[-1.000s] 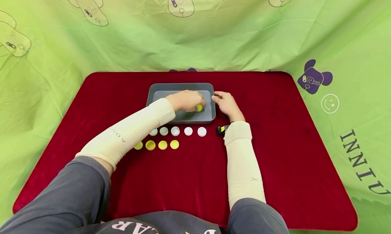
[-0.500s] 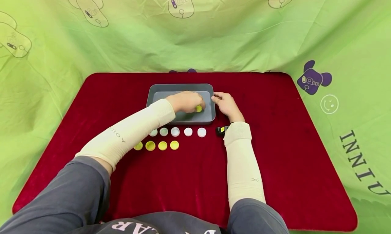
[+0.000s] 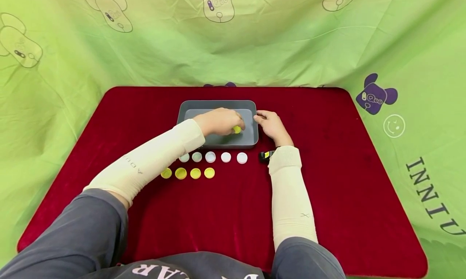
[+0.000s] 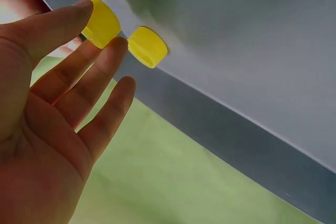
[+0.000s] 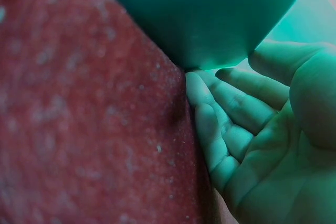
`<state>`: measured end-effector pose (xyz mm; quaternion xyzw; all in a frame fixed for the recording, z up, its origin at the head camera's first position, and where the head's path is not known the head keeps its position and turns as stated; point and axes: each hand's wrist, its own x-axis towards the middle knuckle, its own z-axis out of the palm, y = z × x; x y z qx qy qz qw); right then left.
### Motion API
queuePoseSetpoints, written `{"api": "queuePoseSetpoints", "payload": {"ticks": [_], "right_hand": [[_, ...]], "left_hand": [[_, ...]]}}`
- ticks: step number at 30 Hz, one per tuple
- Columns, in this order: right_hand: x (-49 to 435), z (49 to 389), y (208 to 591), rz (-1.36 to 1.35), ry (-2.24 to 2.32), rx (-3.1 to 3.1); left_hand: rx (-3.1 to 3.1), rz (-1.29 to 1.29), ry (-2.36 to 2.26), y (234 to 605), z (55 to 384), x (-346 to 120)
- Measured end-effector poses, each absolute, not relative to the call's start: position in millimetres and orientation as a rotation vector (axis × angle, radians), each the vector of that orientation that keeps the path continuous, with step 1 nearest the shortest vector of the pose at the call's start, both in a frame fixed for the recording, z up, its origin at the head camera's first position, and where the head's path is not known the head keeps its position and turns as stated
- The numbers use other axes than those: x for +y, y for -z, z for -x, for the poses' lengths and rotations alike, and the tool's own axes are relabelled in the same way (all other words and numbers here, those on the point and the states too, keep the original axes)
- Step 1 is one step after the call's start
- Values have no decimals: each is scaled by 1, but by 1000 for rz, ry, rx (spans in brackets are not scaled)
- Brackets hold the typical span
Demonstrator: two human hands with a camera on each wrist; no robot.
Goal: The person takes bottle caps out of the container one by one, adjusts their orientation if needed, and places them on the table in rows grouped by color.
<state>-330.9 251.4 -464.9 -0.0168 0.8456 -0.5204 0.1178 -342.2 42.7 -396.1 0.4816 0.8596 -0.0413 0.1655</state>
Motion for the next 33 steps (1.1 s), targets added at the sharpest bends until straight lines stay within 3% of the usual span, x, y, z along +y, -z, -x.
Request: {"api": "queuePoseSetpoints", "payload": {"ticks": [33], "right_hand": [[252, 331, 468, 59, 1540, 2486]], "left_hand": [[2544, -1462, -46, 394, 316, 4]]}}
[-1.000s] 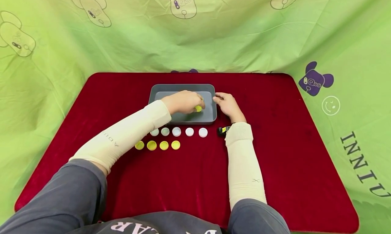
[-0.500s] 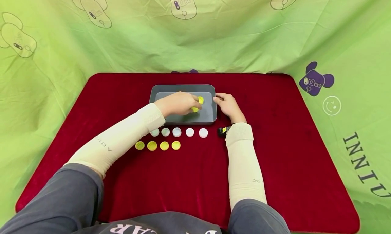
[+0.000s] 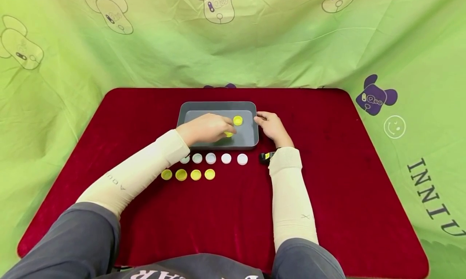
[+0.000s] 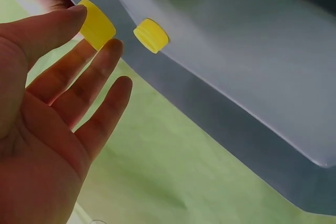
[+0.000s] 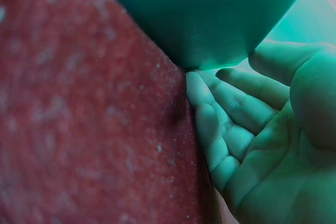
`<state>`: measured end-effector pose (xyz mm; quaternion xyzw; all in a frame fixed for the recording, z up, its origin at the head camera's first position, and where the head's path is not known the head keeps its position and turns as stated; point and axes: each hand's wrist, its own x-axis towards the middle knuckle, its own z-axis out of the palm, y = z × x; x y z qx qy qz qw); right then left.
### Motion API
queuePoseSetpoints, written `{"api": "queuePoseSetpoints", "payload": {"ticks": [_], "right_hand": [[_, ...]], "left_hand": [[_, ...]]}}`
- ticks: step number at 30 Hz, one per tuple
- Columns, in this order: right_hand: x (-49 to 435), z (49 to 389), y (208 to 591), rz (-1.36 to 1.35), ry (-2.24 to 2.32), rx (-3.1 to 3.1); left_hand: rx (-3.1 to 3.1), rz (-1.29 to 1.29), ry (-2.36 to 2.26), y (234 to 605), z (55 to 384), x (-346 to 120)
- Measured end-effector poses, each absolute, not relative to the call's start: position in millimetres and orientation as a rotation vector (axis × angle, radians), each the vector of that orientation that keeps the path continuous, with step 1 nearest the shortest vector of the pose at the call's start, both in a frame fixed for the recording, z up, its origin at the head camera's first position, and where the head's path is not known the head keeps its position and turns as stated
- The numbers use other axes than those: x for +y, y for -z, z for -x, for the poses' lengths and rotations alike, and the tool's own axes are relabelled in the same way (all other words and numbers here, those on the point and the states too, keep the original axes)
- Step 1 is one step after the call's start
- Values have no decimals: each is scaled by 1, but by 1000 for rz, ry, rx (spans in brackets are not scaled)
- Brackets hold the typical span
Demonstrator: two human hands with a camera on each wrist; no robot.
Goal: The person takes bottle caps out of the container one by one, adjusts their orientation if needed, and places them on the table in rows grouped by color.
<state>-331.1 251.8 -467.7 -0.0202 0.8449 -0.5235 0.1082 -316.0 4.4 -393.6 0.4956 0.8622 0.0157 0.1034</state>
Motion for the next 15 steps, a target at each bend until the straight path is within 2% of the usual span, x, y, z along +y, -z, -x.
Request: {"api": "queuePoseSetpoints", "payload": {"ticks": [15], "right_hand": [[253, 330, 467, 46, 1566, 2468]], "left_hand": [[2576, -1485, -68, 395, 303, -6]]}}
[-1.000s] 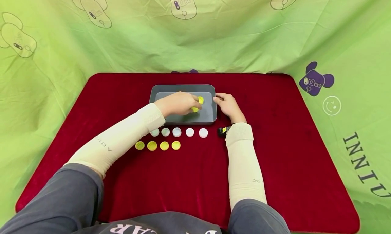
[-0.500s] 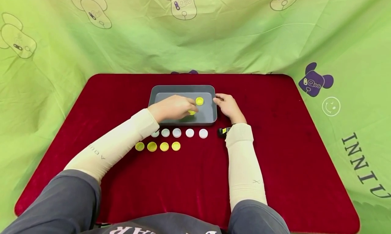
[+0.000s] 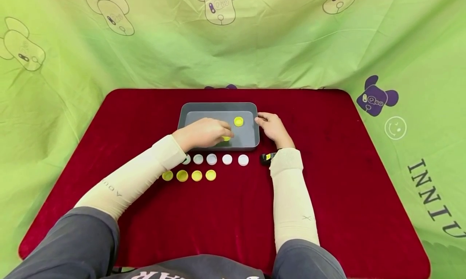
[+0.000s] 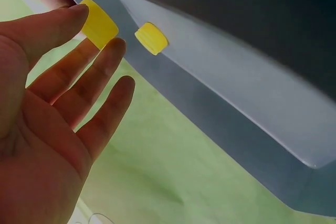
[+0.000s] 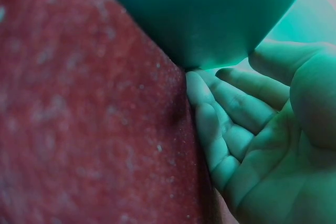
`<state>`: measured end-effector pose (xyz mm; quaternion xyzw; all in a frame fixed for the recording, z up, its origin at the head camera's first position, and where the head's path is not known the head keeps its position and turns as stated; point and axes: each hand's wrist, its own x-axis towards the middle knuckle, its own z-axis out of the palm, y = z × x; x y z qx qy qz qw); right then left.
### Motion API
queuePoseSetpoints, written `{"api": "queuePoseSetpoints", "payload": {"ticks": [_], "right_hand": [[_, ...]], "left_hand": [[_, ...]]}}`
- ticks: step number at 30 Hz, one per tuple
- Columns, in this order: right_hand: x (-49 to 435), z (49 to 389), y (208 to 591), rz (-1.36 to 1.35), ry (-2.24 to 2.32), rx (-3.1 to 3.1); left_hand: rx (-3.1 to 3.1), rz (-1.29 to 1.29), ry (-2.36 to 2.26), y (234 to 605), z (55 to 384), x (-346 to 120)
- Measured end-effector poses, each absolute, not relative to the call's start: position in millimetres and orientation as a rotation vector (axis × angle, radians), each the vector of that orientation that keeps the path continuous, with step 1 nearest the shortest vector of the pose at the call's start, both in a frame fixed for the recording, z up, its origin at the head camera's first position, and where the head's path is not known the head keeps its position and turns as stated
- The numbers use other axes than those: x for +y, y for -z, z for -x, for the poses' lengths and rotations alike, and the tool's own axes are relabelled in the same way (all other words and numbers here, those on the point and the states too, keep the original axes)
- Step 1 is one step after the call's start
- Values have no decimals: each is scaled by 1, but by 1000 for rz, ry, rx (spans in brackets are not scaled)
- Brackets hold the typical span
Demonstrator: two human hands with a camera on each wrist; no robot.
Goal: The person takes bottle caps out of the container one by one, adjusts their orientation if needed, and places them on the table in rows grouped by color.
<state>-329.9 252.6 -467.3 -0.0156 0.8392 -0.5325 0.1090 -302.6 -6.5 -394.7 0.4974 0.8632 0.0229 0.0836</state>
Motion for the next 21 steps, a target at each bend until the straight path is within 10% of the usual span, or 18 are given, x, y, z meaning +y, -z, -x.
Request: {"api": "queuePoseSetpoints", "payload": {"ticks": [21], "right_hand": [[252, 330, 468, 59, 1549, 2477]], "left_hand": [[2620, -1584, -81, 385, 285, -12]]}}
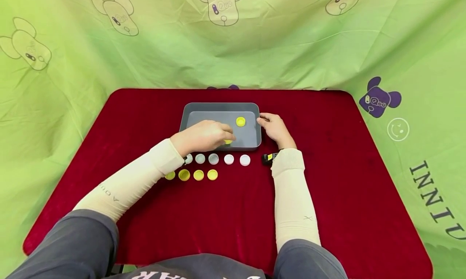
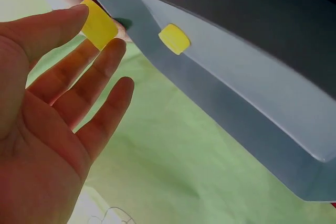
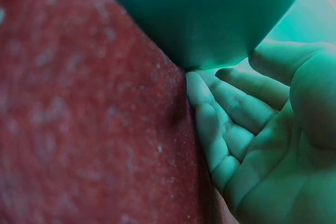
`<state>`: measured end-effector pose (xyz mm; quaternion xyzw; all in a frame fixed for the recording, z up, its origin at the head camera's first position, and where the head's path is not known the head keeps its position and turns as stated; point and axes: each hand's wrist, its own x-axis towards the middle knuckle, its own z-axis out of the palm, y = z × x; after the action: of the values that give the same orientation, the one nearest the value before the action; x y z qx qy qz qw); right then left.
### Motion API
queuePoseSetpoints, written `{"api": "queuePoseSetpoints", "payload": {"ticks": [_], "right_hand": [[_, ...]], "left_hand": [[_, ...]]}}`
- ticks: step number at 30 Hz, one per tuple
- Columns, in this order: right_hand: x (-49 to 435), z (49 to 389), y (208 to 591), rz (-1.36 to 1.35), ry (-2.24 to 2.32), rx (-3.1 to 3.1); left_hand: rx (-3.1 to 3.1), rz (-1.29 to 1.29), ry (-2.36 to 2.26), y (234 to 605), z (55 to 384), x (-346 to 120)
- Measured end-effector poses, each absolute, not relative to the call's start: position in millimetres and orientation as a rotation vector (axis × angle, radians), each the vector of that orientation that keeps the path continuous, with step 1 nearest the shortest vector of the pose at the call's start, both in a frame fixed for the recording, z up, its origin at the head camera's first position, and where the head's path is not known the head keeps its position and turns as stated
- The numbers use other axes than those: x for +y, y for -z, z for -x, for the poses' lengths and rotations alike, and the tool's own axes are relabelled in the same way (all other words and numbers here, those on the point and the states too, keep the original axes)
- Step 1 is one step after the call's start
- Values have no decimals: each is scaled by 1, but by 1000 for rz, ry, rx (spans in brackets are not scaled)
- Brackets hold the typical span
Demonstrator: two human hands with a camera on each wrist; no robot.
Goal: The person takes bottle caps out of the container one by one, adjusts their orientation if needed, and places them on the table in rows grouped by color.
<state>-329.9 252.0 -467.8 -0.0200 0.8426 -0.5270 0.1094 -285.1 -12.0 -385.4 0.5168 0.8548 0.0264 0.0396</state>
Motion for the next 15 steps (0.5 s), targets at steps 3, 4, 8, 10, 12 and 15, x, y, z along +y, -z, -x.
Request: {"api": "queuePoseSetpoints", "payload": {"ticks": [3, 4, 8, 10, 12, 15], "right_hand": [[252, 329, 467, 56, 1545, 2476], [252, 329, 467, 54, 1548, 2477], [253, 329, 467, 58, 1557, 2483], [253, 329, 468, 60, 1556, 2484], [253, 329, 468, 67, 1550, 2487], [253, 330, 468, 77, 1544, 2497]], "left_hand": [[2626, -1581, -87, 384, 282, -12], [2629, -1582, -86, 383, 281, -12], [2631, -1594, -93, 382, 278, -12], [2627, -1599, -98, 382, 275, -13], [2629, -1604, -105, 383, 273, -14], [2651, -1617, -126, 384, 269, -16]]}}
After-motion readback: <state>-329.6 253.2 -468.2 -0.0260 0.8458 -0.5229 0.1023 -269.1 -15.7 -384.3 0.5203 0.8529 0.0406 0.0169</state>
